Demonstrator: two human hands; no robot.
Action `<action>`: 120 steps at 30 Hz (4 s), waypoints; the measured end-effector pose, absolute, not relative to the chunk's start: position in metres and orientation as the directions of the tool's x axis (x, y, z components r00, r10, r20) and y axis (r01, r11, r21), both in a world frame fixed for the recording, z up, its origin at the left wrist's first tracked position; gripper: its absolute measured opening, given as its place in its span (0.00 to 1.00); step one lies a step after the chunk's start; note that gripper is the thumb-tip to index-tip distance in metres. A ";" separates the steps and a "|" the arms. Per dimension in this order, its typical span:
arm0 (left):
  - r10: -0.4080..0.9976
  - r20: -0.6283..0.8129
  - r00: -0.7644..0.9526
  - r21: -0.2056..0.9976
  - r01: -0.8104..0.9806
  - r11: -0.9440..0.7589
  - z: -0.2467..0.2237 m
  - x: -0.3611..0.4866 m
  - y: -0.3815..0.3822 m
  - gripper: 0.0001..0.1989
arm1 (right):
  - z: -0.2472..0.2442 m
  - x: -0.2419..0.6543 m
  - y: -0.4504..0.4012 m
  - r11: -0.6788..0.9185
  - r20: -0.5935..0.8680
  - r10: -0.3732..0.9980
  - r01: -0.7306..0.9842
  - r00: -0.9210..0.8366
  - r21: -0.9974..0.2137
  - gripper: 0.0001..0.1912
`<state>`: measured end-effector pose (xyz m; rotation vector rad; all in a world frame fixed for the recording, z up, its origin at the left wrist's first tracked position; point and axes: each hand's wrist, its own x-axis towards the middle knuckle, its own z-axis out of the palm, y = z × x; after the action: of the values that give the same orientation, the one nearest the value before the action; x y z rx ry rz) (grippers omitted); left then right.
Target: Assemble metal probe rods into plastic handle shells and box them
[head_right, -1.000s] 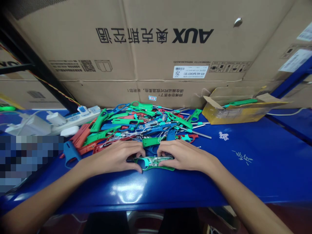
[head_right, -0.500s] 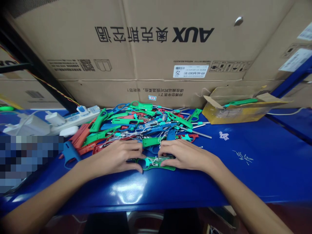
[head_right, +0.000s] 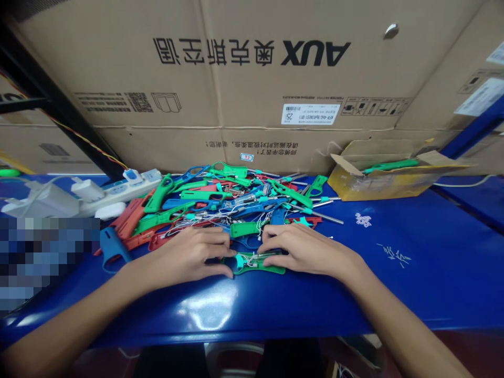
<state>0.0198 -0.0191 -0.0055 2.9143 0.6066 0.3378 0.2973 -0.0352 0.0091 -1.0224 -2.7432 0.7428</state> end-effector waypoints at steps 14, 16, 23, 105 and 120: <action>0.424 0.143 0.894 0.188 0.396 -0.899 -0.007 0.019 -0.019 0.16 | 0.012 0.296 -0.038 0.679 -0.072 0.629 0.592 -0.774 -0.434 0.16; 0.432 0.138 0.891 0.187 0.405 -0.895 -0.009 0.019 -0.019 0.17 | 0.011 0.296 -0.039 0.671 -0.056 0.650 0.607 -0.758 -0.425 0.16; 0.441 0.167 0.882 0.162 0.417 -0.895 -0.012 0.020 -0.018 0.18 | 0.011 0.291 -0.040 0.699 -0.040 0.622 0.578 -0.782 -0.422 0.16; 0.428 0.132 0.894 0.234 0.391 -0.890 -0.008 0.021 -0.021 0.14 | -0.006 0.283 -0.032 0.581 0.034 0.743 0.619 -0.669 -0.529 0.10; 0.419 0.160 0.894 0.243 0.376 -0.894 -0.005 0.021 -0.023 0.14 | 0.002 0.296 -0.021 0.531 0.205 0.842 0.701 -0.499 -0.475 0.19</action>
<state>0.0214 -0.0227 -0.0050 2.8546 0.6058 0.3088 0.2964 -0.0211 0.0017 -1.2630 -2.3611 0.4655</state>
